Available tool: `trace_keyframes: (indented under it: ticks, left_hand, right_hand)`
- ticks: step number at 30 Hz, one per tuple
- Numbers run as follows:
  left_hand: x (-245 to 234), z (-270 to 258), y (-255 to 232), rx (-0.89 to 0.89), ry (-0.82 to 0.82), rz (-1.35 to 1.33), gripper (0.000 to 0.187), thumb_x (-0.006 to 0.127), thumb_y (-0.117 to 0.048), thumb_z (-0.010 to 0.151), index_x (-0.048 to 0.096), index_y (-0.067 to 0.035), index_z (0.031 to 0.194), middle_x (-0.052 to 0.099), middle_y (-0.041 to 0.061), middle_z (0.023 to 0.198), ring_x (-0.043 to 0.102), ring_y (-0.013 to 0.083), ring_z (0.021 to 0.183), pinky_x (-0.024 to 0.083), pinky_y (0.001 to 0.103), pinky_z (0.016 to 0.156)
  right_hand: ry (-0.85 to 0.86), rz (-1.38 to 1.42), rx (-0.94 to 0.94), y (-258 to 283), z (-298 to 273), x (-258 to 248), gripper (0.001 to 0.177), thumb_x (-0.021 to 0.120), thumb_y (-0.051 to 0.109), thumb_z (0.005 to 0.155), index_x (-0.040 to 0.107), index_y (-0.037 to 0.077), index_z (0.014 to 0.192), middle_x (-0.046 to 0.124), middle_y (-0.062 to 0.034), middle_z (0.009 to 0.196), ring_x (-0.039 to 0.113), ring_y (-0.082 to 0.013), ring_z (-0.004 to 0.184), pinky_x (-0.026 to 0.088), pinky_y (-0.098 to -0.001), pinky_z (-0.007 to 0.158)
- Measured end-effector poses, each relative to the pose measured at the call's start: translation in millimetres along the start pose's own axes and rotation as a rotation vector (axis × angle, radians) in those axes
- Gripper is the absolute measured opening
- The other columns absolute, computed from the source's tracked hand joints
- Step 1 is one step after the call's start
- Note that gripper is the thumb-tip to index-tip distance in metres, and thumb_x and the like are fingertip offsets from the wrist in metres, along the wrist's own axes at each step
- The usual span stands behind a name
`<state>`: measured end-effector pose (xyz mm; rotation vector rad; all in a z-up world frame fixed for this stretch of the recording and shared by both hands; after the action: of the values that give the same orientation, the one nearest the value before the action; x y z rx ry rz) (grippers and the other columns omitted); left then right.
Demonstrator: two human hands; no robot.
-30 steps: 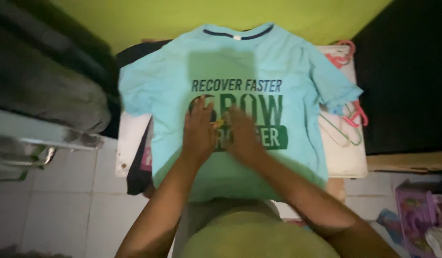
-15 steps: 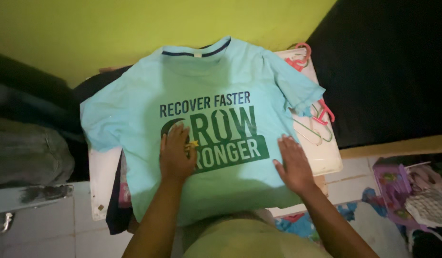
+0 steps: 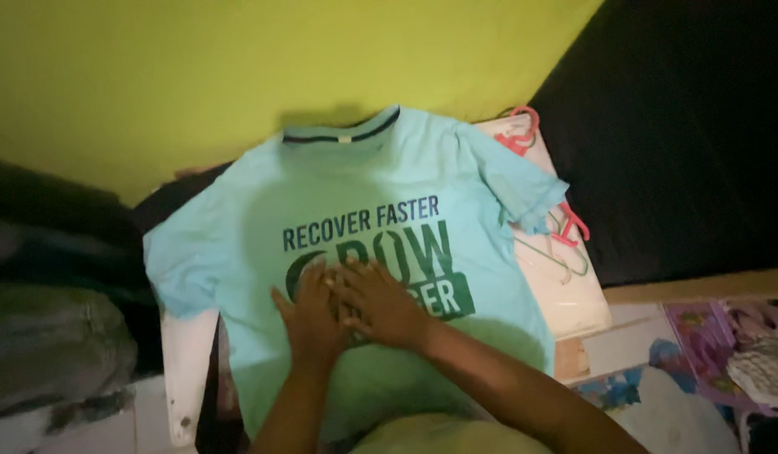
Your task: The person folds a yellow polo shirt and a light blue t-shirt on a white surface, then places each on a hanger and hangs them on a metal clothing rack. The person also handles a pink and grey top on a hanger and hangs it on the rack.
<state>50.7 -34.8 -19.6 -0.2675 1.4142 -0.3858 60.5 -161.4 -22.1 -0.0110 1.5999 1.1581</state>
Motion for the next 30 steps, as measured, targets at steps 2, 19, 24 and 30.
trace_keyframes:
  ticks: [2,19,24,30]
  left_hand:
    - [-2,4,1,-0.020,0.038,-0.050,0.065,0.066,-0.037,0.076,0.060,-0.011,0.135,0.050,0.014,0.147,0.044,0.0324,0.139,0.010,0.080,0.107]
    - [3,12,5,-0.038,0.096,0.028,0.055,0.054,-0.030,0.086,0.056,-0.007,0.135,0.046,0.015,0.150,0.039,0.0327,0.143,0.009,0.080,0.111]
    - [11,7,8,-0.058,0.132,0.013,0.057,0.054,-0.028,0.083,0.056,-0.006,0.136,0.046,0.014,0.151,0.038,0.0322,0.144,0.008,0.080,0.110]
    - [6,8,5,-0.033,0.117,0.017,0.056,0.054,-0.028,0.084,0.055,-0.006,0.135,0.046,0.016,0.150,0.037,0.0328,0.145,0.008,0.080,0.110]
  right_hand:
    - [0.046,-0.070,0.008,-20,17,-7,0.080,0.072,0.041,0.091,0.037,0.009,0.155,0.027,-0.0213,0.164,0.020,-0.0404,0.152,0.013,-0.0570,0.121]
    - [-0.213,-0.311,0.392,-156,46,-53,0.060,0.065,0.028,0.094,0.048,0.015,0.151,0.048,-0.0109,0.158,0.042,-0.0270,0.152,0.026,-0.0492,0.129]
    - [-0.134,-0.331,0.215,-153,76,-44,0.072,0.066,0.040,0.090,0.043,0.013,0.152,0.036,-0.0181,0.162,0.031,-0.0339,0.151,0.014,-0.0610,0.120]
    - [-0.064,-0.488,0.528,-254,25,-103,0.074,0.049,0.051,0.098,0.029,0.018,0.161,0.019,-0.0118,0.169,0.014,-0.0284,0.156,0.007,-0.0618,0.121]
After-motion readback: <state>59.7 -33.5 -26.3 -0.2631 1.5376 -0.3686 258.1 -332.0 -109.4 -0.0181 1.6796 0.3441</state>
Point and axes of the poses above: each hand's wrist, its own z-axis towards the middle knuckle, its own x-axis out of the palm, y = z × x, the point moved 7 cm from there along z, towards the middle knuckle
